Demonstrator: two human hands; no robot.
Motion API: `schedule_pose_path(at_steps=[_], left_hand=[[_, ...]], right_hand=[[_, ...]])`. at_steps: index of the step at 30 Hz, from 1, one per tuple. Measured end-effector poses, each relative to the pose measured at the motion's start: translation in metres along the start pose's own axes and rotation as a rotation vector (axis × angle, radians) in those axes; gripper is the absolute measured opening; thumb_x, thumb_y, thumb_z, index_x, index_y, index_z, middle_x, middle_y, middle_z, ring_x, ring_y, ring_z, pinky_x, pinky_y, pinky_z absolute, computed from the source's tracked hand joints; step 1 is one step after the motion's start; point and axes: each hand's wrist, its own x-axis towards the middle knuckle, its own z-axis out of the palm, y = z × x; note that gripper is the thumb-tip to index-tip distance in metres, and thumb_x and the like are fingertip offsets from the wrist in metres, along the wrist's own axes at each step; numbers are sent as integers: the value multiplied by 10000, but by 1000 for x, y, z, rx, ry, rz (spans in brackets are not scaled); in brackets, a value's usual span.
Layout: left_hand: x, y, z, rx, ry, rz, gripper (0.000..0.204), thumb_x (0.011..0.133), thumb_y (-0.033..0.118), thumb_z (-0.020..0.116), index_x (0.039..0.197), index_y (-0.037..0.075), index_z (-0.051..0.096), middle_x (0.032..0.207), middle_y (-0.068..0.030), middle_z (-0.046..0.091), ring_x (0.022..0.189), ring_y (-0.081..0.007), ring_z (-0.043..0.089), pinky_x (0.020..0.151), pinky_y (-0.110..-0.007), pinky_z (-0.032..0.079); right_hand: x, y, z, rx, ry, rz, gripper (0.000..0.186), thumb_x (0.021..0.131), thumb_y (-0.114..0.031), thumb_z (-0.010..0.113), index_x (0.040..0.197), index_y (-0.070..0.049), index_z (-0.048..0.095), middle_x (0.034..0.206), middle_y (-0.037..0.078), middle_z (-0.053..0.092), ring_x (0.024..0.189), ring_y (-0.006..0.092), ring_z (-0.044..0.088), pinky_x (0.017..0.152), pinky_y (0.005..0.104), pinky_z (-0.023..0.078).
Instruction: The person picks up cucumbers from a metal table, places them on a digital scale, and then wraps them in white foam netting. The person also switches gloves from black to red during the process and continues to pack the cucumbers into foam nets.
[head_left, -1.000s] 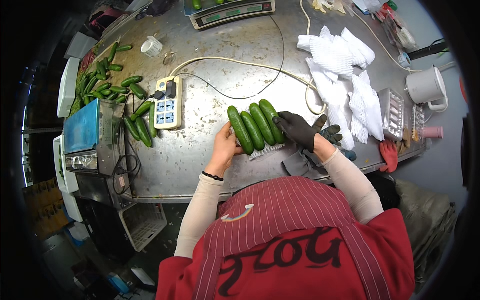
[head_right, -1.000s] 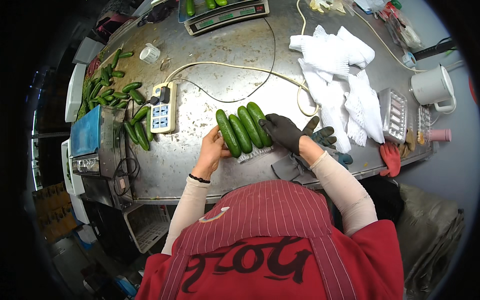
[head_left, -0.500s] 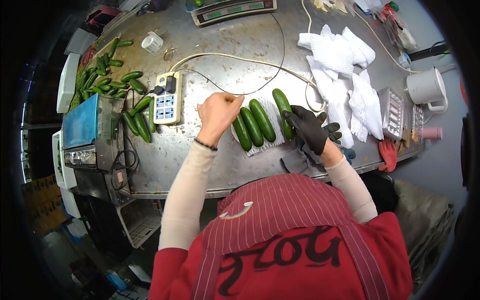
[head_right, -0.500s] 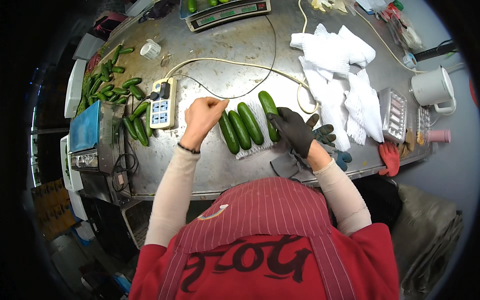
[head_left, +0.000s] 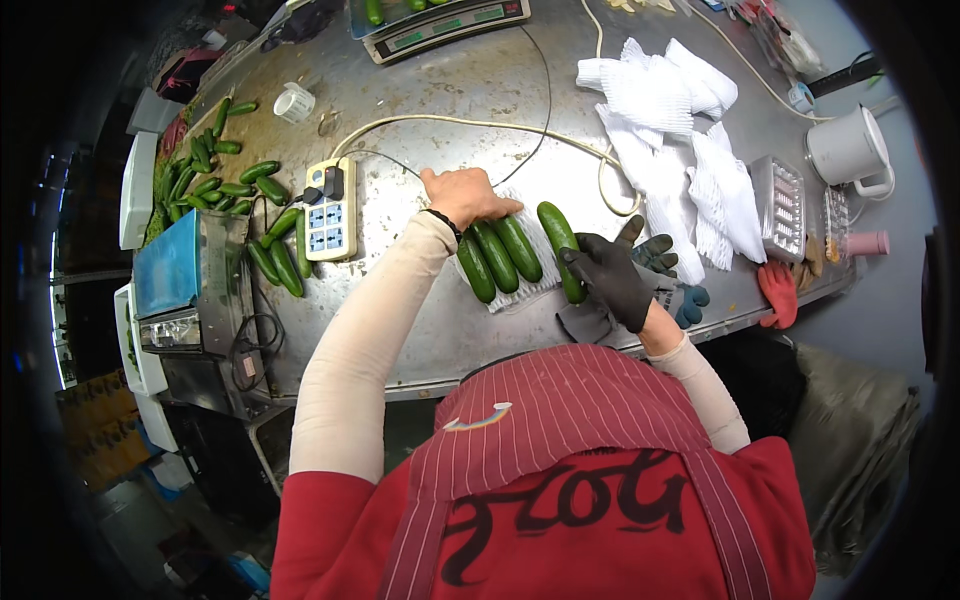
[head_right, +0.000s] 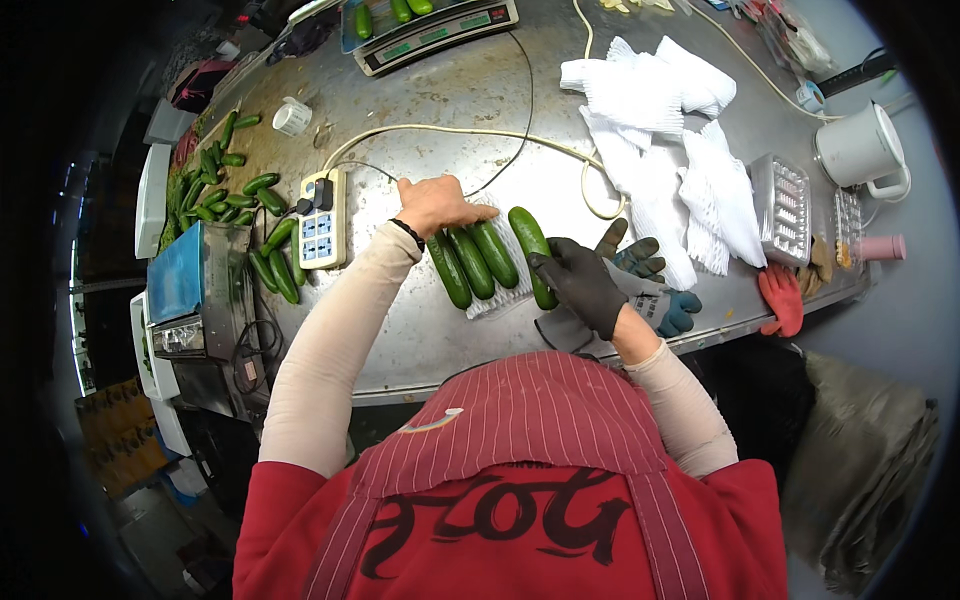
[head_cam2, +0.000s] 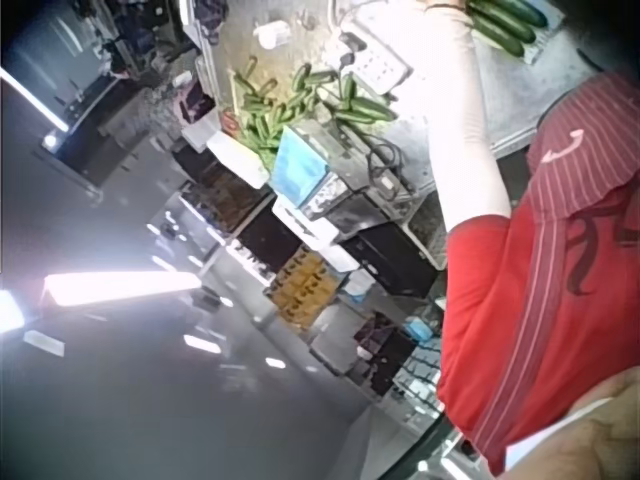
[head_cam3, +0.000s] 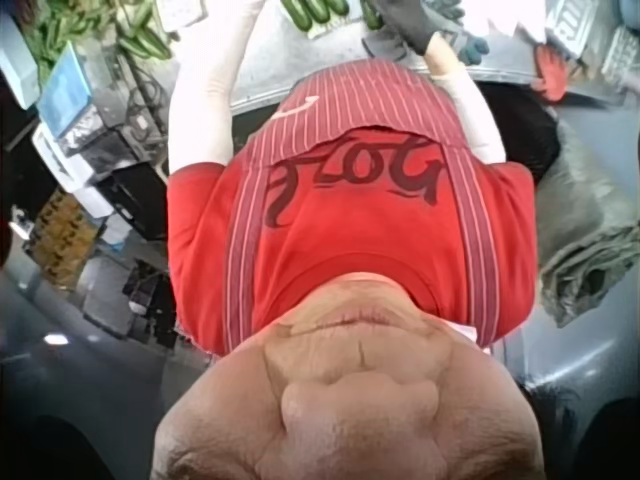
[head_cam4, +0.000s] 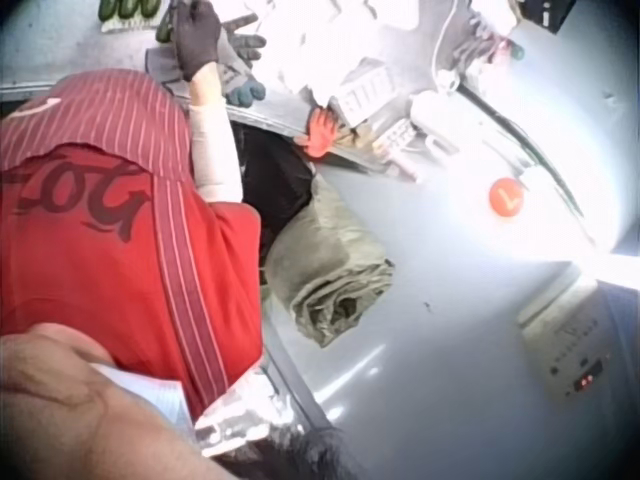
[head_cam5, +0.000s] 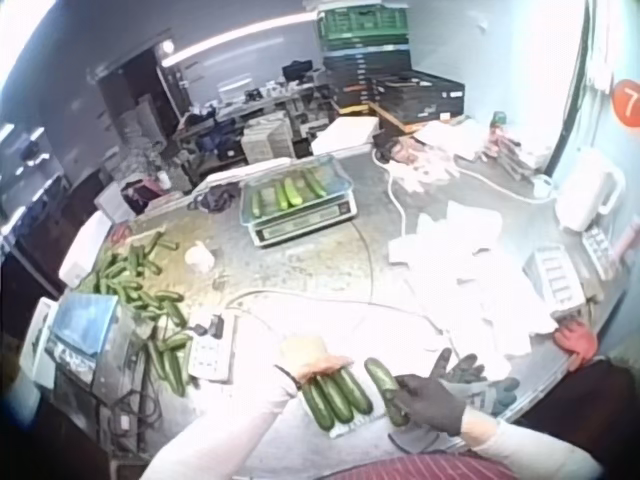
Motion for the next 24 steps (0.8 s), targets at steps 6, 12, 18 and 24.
schedule_pose_path(at_steps=[6,12,18,24], left_hand=[[2,2,11,-280,-52,-55,540,665,598,744,701,60,714,710,-83,689,714,-239,635,915,-437,326],[-13,-43,3,-953,-109,104,402,710,418,815,813,39,731,773,-46,674,752,-155,579,834,-261,386],[-23,-110,1,-1338,-32,131,314,759,390,806,879,107,745,775,38,631,734,-91,491,734,-273,337],[-27,-86,6,-1251,22,52,387,751,444,795,811,66,739,722,19,579,727,-103,444,741,-286,299]], right_hand=[[6,8,11,3,7,-26,424,941,-305,608,1142,69,591,862,127,645,765,160,570,697,314,463],[15,12,14,-46,36,-40,443,943,-355,584,1121,51,591,877,149,657,763,220,600,695,348,466],[36,18,42,-300,-1,-114,464,956,-432,500,1235,-70,582,1038,155,674,1002,293,635,910,415,415],[35,8,33,-342,80,-177,344,986,-299,476,1197,-64,613,998,155,688,920,315,664,798,368,496]])
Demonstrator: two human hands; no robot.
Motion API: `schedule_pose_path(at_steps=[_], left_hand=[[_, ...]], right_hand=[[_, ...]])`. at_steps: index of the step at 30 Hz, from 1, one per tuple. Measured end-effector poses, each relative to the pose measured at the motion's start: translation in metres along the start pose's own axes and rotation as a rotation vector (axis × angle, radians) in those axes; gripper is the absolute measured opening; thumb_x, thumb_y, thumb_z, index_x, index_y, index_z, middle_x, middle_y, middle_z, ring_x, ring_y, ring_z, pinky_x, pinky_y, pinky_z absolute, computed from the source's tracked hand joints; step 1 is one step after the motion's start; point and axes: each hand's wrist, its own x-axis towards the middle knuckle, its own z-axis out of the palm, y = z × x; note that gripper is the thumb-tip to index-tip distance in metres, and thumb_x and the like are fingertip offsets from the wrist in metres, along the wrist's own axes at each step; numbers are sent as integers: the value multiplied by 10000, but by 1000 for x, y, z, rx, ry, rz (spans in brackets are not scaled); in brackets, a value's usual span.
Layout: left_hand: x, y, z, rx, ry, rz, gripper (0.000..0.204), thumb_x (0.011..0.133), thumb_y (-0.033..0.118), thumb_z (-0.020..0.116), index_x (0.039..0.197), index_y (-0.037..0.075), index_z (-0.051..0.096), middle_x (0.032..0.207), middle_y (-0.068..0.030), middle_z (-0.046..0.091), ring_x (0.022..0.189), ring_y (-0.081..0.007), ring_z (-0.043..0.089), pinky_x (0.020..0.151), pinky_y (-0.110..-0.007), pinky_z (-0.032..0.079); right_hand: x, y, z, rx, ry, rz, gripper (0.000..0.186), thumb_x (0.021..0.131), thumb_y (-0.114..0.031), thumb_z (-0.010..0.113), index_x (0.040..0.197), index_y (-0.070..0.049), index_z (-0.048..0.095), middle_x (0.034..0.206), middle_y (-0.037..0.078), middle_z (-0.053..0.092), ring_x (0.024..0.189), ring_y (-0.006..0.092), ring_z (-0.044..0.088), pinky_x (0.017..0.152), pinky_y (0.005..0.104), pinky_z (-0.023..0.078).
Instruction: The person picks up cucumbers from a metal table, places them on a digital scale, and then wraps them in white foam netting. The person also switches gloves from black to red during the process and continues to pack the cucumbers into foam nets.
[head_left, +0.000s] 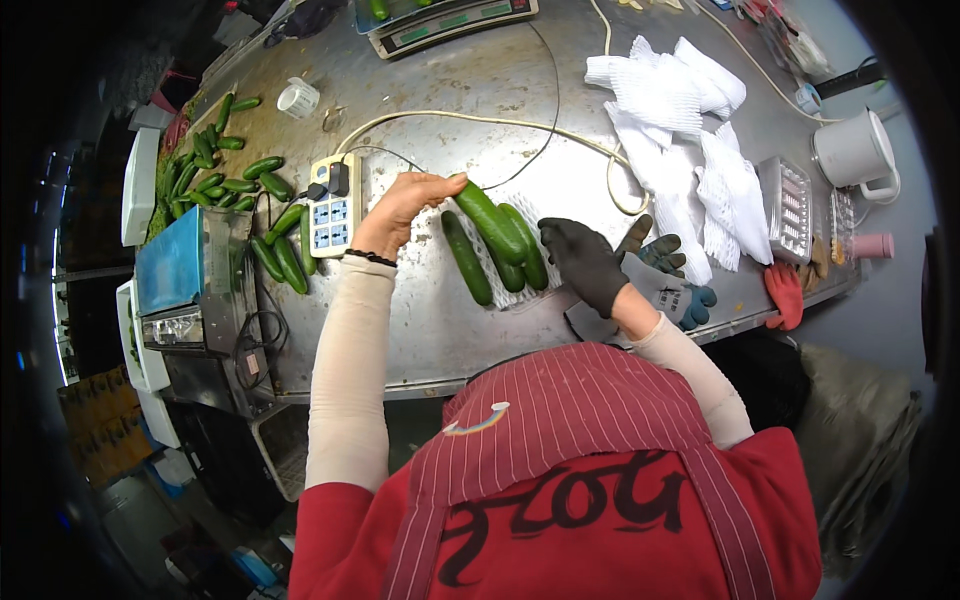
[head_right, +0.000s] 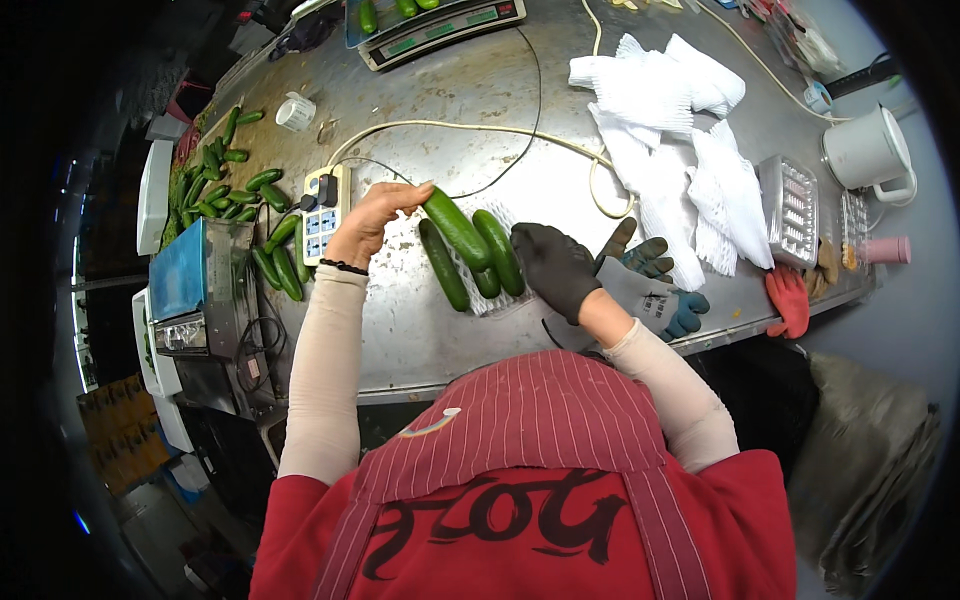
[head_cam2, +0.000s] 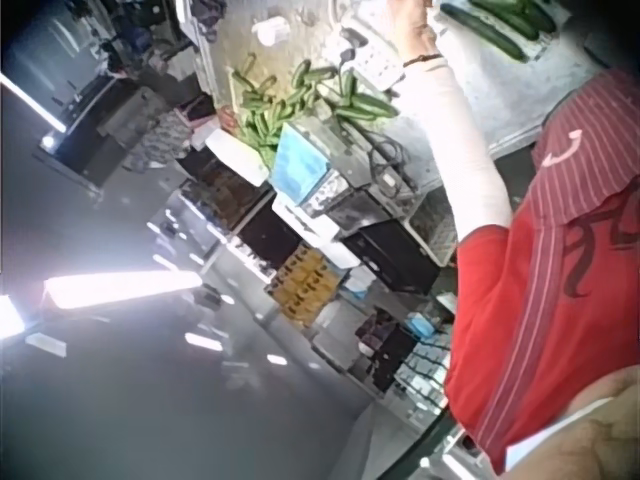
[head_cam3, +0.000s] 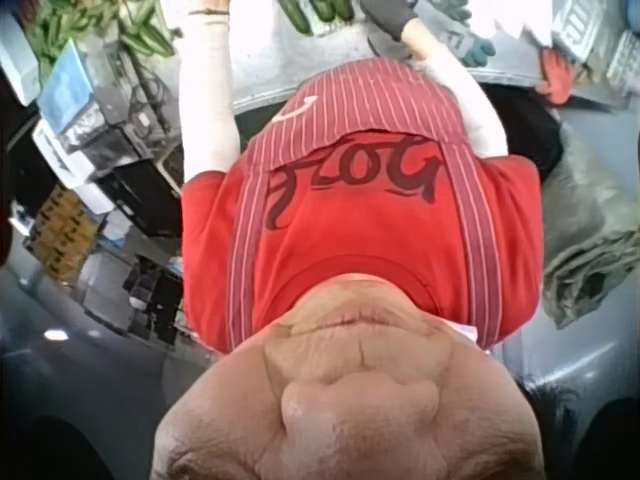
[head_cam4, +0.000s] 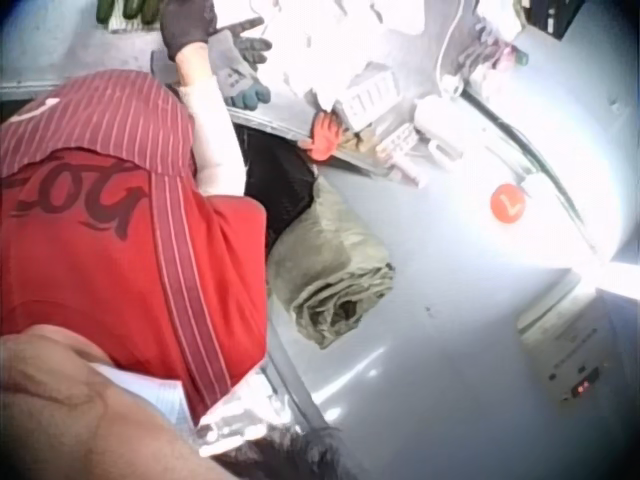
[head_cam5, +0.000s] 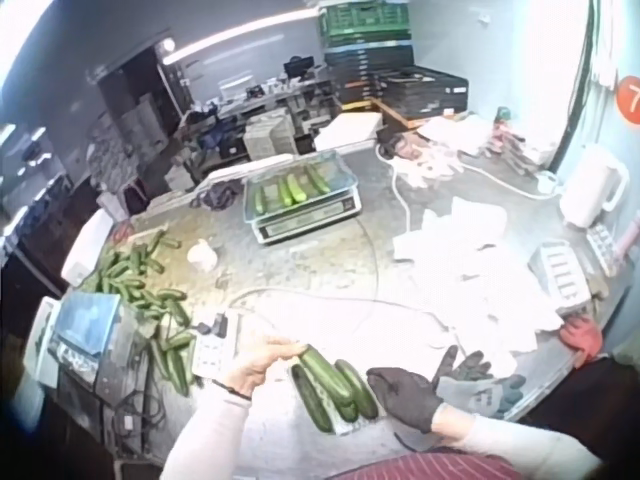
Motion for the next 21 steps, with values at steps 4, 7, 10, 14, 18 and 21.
schedule_pose_path(at_steps=[4,7,10,14,18,21], left_hand=[[14,4,33,26,-110,30,454,762,435,796,851,-7,745,733,-39,620,735,-126,492,729,-284,372],[26,2,59,68,-114,15,484,755,385,819,916,-63,735,841,-96,685,807,-166,594,785,-318,453],[13,10,65,230,66,33,474,776,376,803,908,-73,729,829,-100,691,773,-160,592,739,-305,459],[-33,-30,31,741,706,201,508,754,479,765,1012,46,704,1043,-138,655,931,-276,613,825,-387,463],[-96,-84,14,915,917,-168,672,746,370,769,1269,16,538,1280,-219,451,1205,-385,403,940,-533,349],[-112,-129,2,871,993,-182,639,740,286,786,1260,2,545,1256,-220,465,1160,-395,452,927,-516,392]], right_hand=[[-3,-18,-24,406,-82,115,375,954,-292,574,1202,-11,587,890,109,671,784,156,618,713,294,492],[-4,-16,-19,313,-96,93,413,920,-300,636,1180,16,583,857,76,648,752,132,582,683,283,471],[-4,-9,-14,457,-105,246,402,928,-304,626,1153,26,582,827,66,625,716,133,548,664,290,452],[-11,12,-21,381,7,212,439,950,-374,589,1038,56,610,768,86,603,691,146,527,629,327,422],[-14,5,-15,276,-37,187,464,960,-407,563,1031,48,626,777,139,625,659,182,525,626,333,424],[-11,4,-1,-4,-7,80,479,948,-448,535,1090,-2,638,930,181,662,856,279,603,822,397,423]])
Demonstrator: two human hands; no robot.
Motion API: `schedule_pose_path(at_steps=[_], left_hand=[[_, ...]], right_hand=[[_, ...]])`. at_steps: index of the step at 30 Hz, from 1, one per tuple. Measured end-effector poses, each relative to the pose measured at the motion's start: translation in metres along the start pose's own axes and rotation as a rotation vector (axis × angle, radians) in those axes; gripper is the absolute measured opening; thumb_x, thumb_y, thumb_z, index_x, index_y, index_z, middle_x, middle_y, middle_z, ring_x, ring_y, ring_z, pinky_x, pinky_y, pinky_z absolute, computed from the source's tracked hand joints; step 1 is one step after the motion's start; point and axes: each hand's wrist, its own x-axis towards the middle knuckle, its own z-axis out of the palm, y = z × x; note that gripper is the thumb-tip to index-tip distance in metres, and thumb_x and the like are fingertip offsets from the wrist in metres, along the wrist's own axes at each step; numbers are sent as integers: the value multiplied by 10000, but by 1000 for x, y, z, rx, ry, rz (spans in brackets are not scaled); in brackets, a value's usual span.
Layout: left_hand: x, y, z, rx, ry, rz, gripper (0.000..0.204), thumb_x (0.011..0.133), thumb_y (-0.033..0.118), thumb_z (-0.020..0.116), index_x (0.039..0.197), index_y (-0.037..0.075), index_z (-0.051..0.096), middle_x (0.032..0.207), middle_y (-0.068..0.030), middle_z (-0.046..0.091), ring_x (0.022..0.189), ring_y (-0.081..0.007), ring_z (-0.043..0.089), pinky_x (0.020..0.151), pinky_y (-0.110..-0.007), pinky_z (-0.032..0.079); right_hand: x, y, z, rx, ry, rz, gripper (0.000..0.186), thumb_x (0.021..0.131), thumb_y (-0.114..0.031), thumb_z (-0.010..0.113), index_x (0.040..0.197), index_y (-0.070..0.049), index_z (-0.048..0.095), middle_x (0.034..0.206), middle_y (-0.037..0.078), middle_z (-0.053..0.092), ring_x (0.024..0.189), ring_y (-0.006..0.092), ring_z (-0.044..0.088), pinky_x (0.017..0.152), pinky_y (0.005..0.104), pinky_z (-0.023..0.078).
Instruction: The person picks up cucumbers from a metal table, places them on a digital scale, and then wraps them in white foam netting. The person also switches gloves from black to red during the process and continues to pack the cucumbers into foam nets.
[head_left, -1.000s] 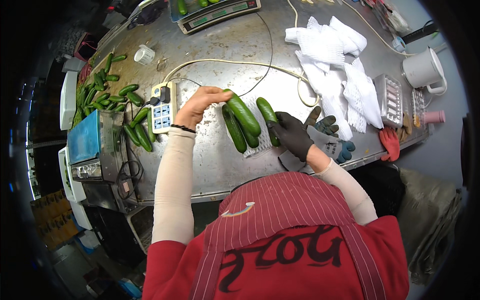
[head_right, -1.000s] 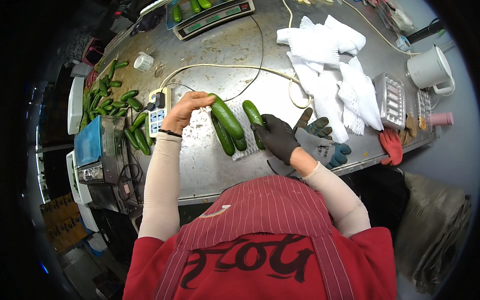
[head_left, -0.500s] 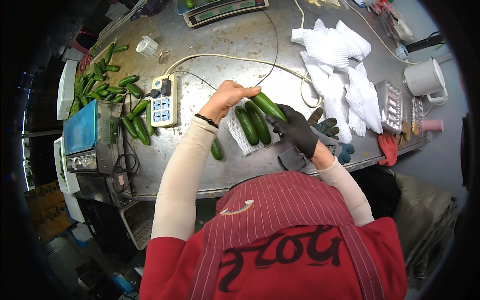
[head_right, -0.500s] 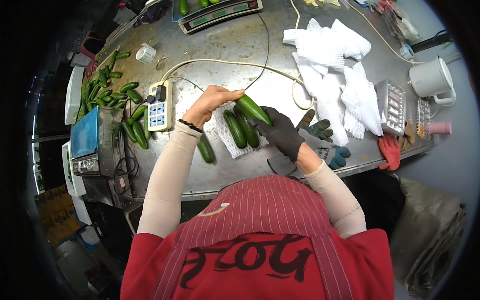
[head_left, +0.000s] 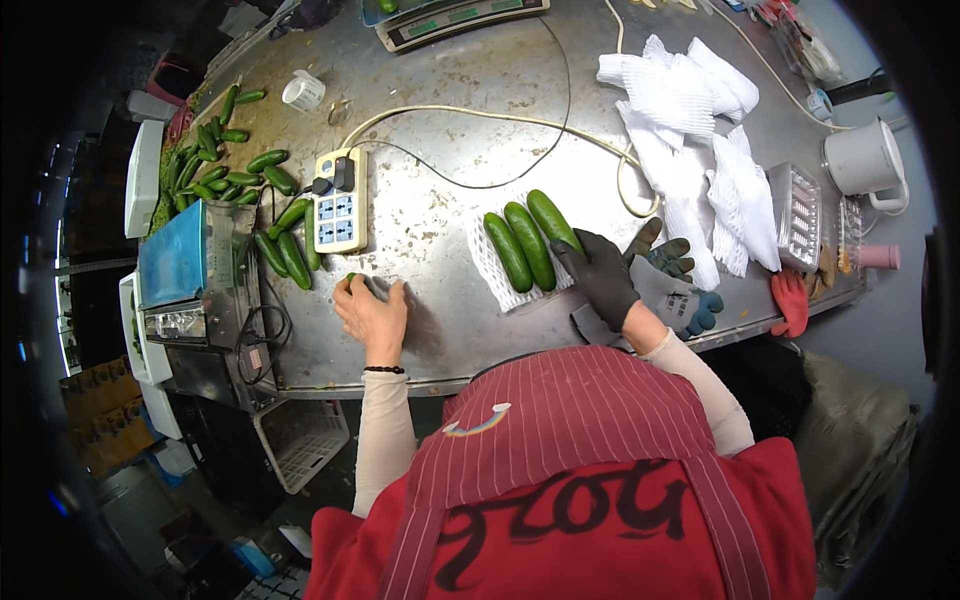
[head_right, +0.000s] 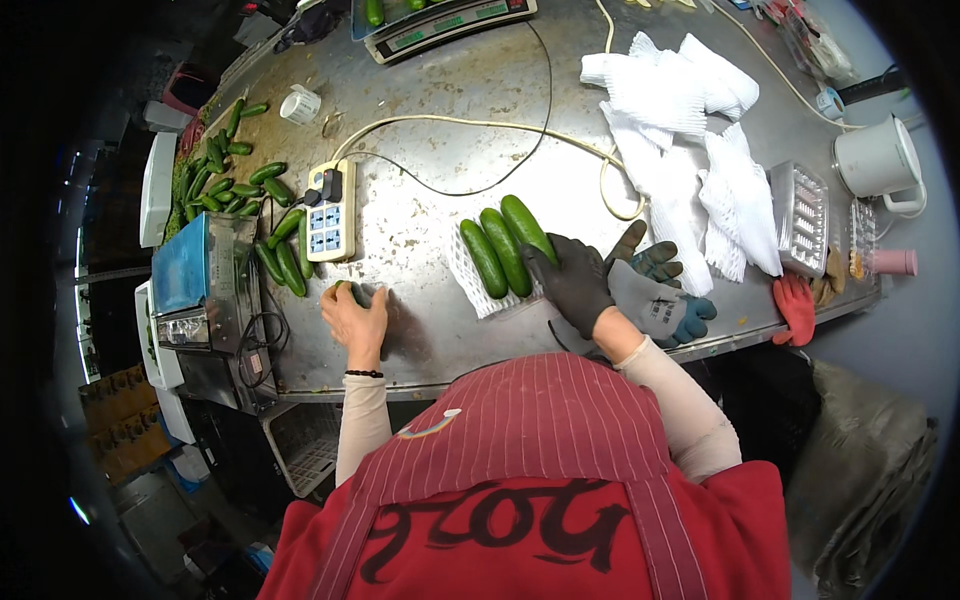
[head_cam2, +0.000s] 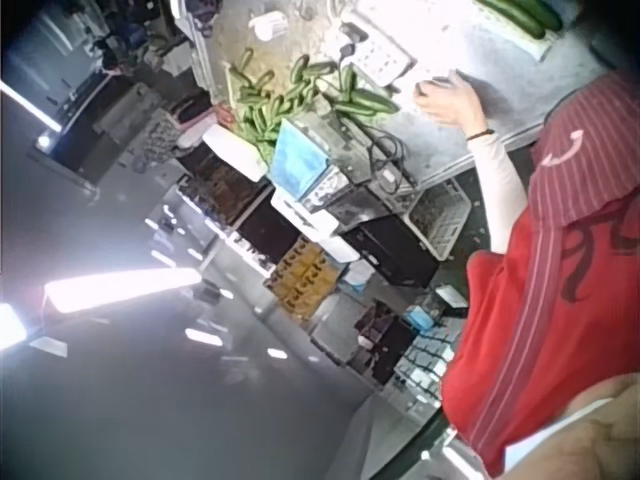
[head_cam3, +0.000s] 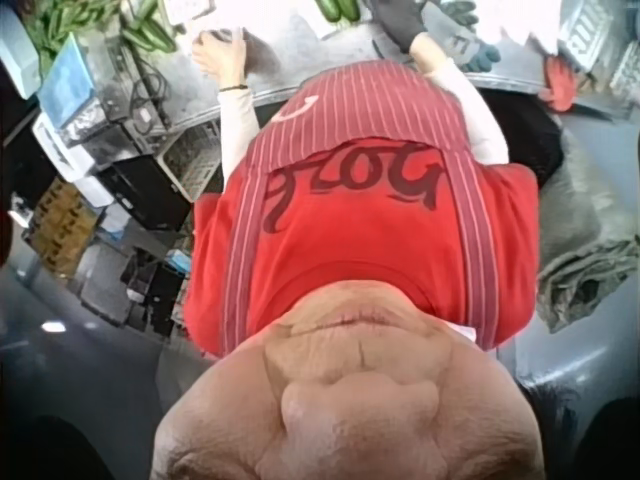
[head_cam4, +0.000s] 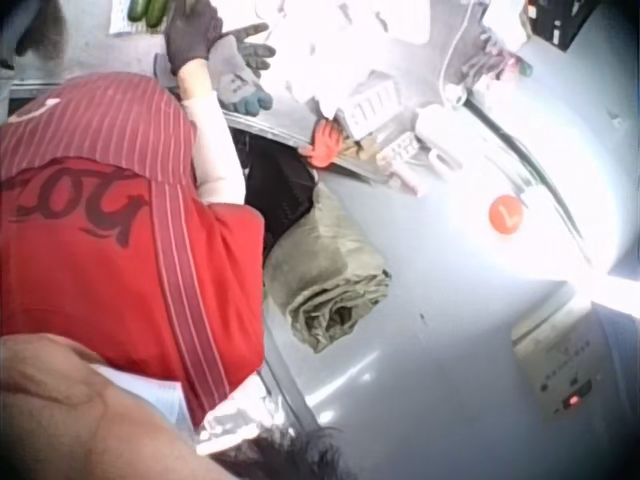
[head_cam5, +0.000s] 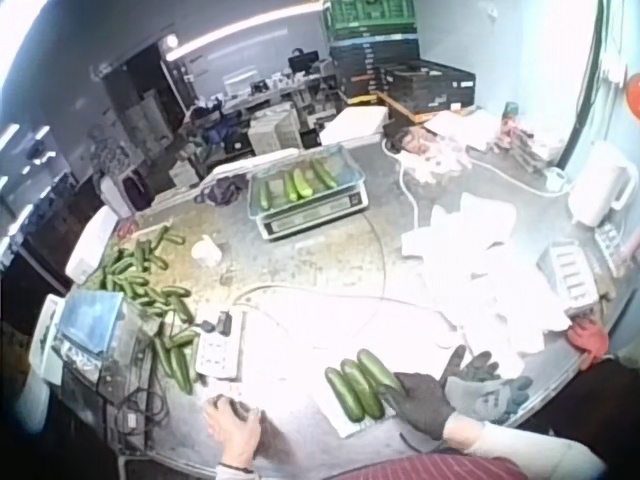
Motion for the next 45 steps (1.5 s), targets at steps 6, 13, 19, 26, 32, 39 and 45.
schedule_pose_path(at_steps=[6,13,19,26,32,39,45], left_hand=[[16,-29,1,-139,-129,-29,525,759,184,770,1205,-24,587,1064,-220,599,980,-373,595,845,-431,480],[-16,69,-14,-1243,-652,-224,490,861,65,704,1274,-115,513,1009,-181,670,847,-219,666,739,-307,561],[-24,103,30,-1262,-663,-119,461,838,48,730,1247,-88,566,952,-121,685,771,-147,652,669,-268,544],[-23,106,26,-1009,-592,-49,538,788,116,794,1231,-101,578,883,-116,698,745,-133,654,615,-257,522],[-30,102,10,-1269,-682,-223,495,826,31,739,1249,-134,540,992,-147,668,793,-160,658,663,-251,552],[-33,102,22,-1206,-639,-149,419,817,-21,729,1184,-142,566,977,-149,670,811,-167,662,699,-257,572],[-32,100,13,-1286,-685,-199,368,808,-4,747,1122,-125,598,945,-144,678,795,-160,657,695,-262,565]], right_hand=[[-4,1,10,-380,78,-63,542,940,-434,546,1303,-32,524,1042,226,632,981,369,595,878,465,452],[3,-1,1,-250,-64,47,537,941,-495,497,1302,-99,540,1142,228,603,1054,377,594,962,478,422],[8,4,1,-196,-62,22,511,951,-477,497,1236,-61,580,1100,214,635,996,368,627,880,437,474],[5,-19,4,143,-141,16,535,936,-495,517,1220,-46,575,1090,183,652,985,325,639,890,434,446],[0,-26,5,-187,-50,-41,526,927,-407,600,1267,-9,549,1065,201,636,907,263,656,857,380,491],[3,-15,-1,62,-138,-20,471,966,-332,561,1291,7,529,1132,225,617,988,290,645,893,369,482],[-7,-19,3,33,-133,-64,474,962,-303,583,1303,20,513,1220,241,549,1054,274,595,890,357,474]])
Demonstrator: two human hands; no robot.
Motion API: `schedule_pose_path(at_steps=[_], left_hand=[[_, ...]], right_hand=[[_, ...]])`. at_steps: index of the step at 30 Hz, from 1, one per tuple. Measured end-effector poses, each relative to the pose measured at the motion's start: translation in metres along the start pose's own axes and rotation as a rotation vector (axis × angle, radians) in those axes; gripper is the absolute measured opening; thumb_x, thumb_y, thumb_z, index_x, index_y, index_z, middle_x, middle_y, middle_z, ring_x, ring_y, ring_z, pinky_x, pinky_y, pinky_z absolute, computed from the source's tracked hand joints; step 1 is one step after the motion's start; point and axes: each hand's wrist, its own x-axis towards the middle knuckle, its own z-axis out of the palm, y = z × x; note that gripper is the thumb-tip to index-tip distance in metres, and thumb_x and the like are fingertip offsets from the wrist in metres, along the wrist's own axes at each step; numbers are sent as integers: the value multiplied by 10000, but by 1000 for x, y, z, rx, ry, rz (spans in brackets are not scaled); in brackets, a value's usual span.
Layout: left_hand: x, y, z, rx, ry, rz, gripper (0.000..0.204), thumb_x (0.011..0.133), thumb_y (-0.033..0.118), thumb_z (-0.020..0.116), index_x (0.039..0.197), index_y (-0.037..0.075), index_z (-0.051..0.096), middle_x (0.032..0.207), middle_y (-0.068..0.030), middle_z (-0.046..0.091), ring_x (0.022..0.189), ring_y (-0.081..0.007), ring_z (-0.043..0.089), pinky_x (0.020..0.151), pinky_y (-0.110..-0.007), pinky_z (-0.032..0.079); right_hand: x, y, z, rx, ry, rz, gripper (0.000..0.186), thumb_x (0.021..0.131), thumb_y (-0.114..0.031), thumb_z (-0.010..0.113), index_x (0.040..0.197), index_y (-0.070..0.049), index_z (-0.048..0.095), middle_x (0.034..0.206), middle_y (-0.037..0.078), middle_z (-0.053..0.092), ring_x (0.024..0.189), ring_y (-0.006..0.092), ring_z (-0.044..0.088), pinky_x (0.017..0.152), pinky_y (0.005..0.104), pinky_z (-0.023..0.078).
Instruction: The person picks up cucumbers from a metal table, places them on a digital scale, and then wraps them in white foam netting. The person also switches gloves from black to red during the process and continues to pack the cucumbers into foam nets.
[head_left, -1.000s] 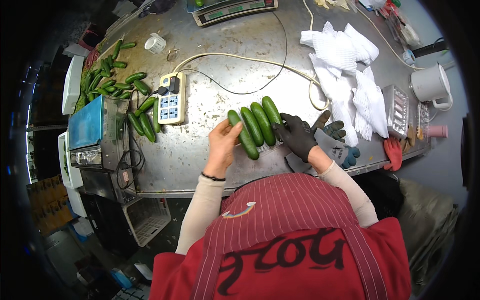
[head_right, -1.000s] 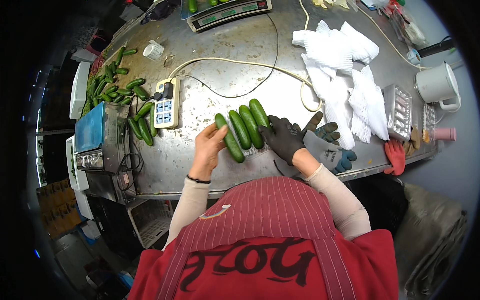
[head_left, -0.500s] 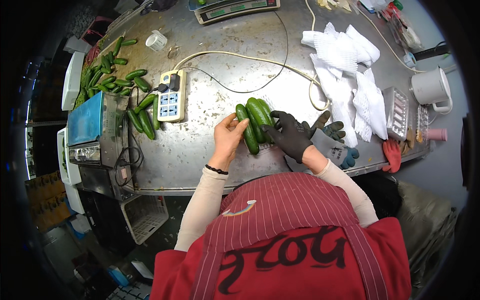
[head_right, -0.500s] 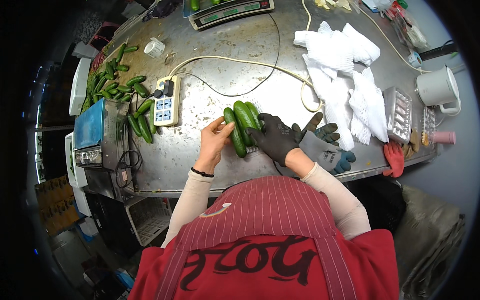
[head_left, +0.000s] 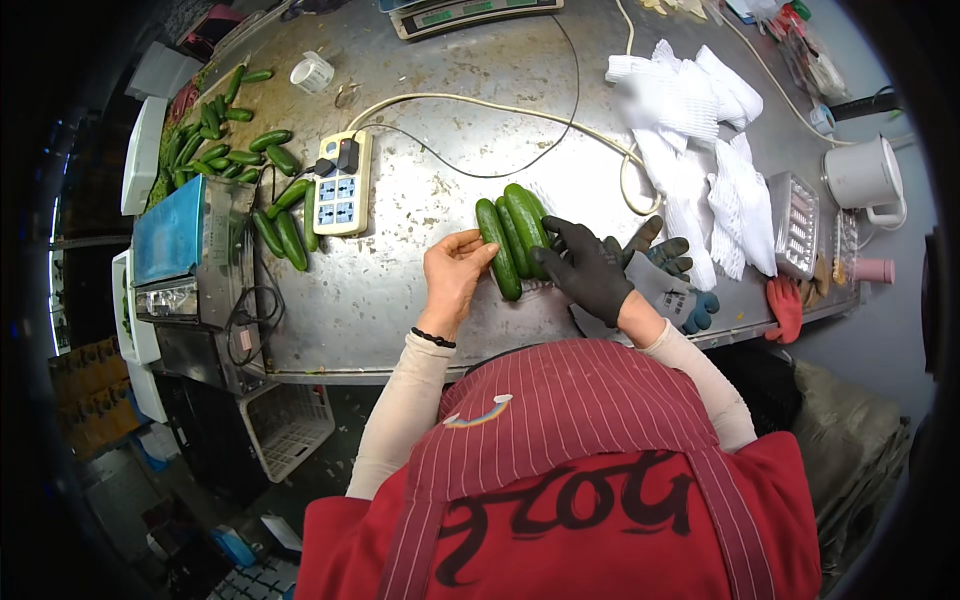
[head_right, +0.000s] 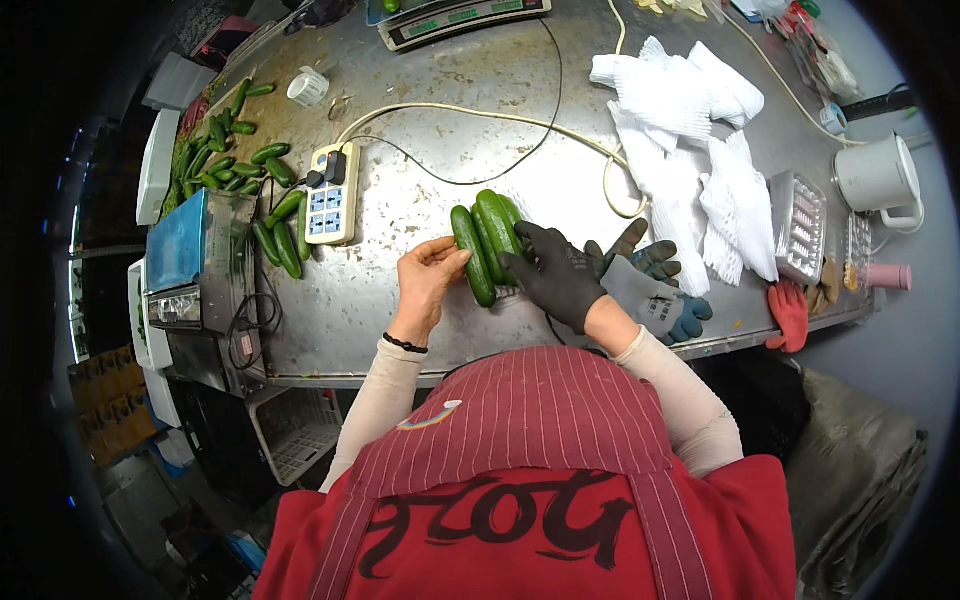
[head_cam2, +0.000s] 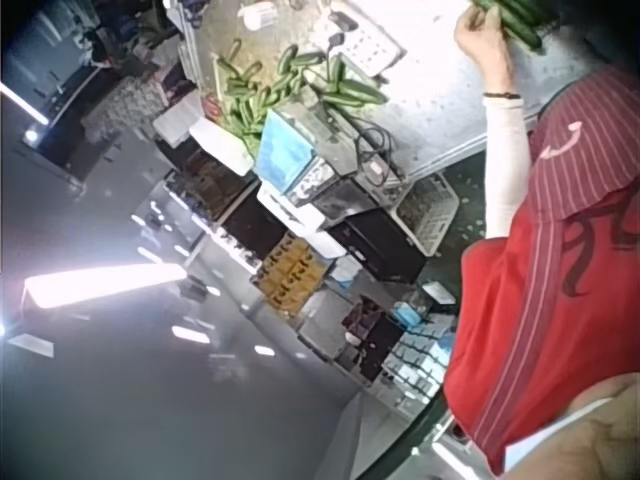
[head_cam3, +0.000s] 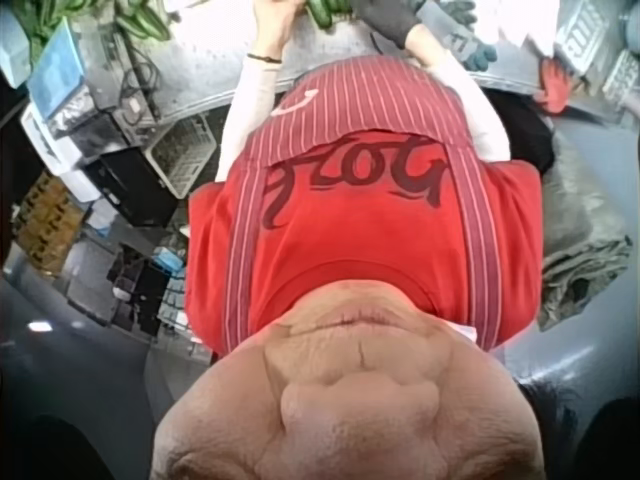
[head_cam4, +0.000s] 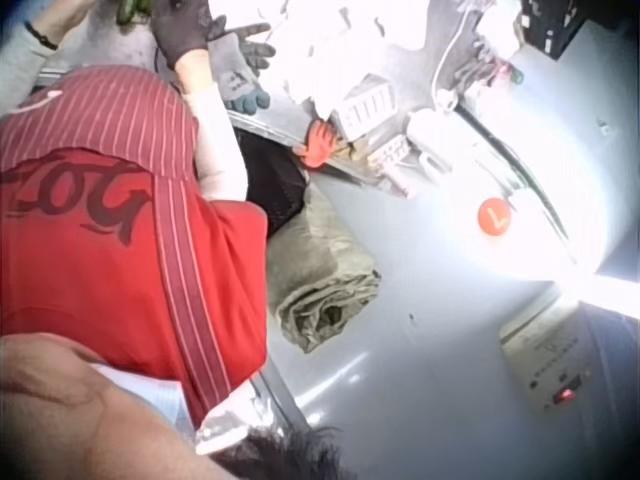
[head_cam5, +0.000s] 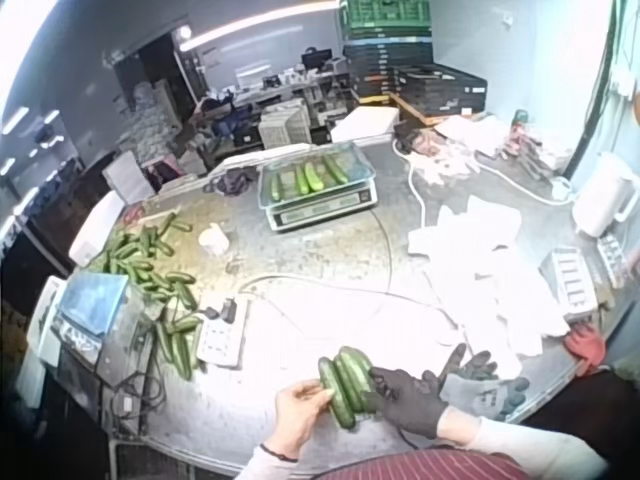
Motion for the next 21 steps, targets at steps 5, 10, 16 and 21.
schedule_pose_path(at_steps=[5,10,16,21], left_hand=[[-2,-4,-7,-1,21,-18,358,845,63,741,1129,-109,606,935,-121,674,782,-141,642,703,-256,552],[-6,-22,-24,0,43,-62,361,917,149,680,1179,-86,601,1016,-131,672,868,-161,652,775,-278,555],[-8,-12,-8,-34,-76,-125,381,929,156,665,1213,-86,586,1019,-80,648,857,-132,619,750,-272,530],[1,-9,-7,-79,-137,-142,293,894,108,699,1122,-67,638,870,-43,676,708,-102,612,619,-260,504]], right_hand=[[0,12,2,-91,112,-63,419,984,-264,551,1301,8,520,1142,186,597,959,222,591,859,333,476],[13,47,-6,44,263,-92,380,1015,-259,495,1302,-13,526,1092,149,615,983,209,589,885,317,468],[34,54,11,-94,401,-126,448,996,-311,490,1361,-52,463,1172,254,578,1074,405,549,942,459,436],[40,31,37,-287,340,-241,490,949,-292,538,1377,-69,452,1069,229,594,986,401,556,860,502,432]])
